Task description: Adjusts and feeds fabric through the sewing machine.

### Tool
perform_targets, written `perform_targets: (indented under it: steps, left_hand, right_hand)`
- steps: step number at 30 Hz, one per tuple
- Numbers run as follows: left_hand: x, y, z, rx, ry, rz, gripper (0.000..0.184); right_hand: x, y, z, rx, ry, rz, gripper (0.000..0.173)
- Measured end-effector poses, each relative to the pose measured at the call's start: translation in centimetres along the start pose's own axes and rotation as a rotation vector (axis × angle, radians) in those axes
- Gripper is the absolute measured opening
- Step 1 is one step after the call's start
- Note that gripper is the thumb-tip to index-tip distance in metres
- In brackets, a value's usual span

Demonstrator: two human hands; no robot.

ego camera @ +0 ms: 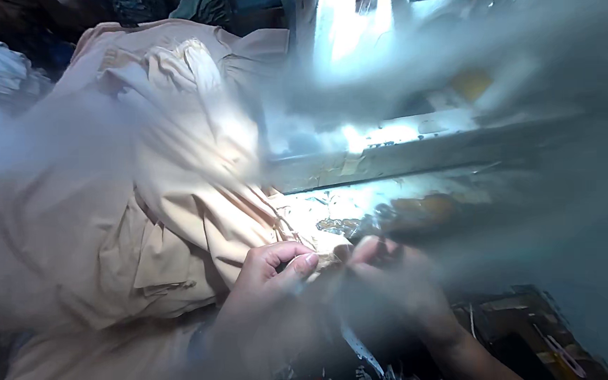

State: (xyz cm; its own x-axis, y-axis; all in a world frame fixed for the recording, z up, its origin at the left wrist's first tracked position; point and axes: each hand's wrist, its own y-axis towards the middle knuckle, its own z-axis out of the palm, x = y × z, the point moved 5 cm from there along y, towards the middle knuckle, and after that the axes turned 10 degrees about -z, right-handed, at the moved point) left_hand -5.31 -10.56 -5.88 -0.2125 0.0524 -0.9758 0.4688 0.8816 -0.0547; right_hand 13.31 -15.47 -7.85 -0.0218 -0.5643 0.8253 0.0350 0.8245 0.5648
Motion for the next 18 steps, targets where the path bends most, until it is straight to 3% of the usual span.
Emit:
perform_targets:
  steps: [4,18]
  left_hand:
    - [-0.1,0.0,-0.1,-0.015,-0.05,0.004,0.014]
    - [-0.5,-0.3,0.0,-0.026,-0.029,0.068,0.015]
  right_hand:
    - [0.8,-0.8,1.4,0.263,-0.06,0.014,0.026]
    - [0.2,-1.5,2.3,0.23,-0.194,0.012,0.026]
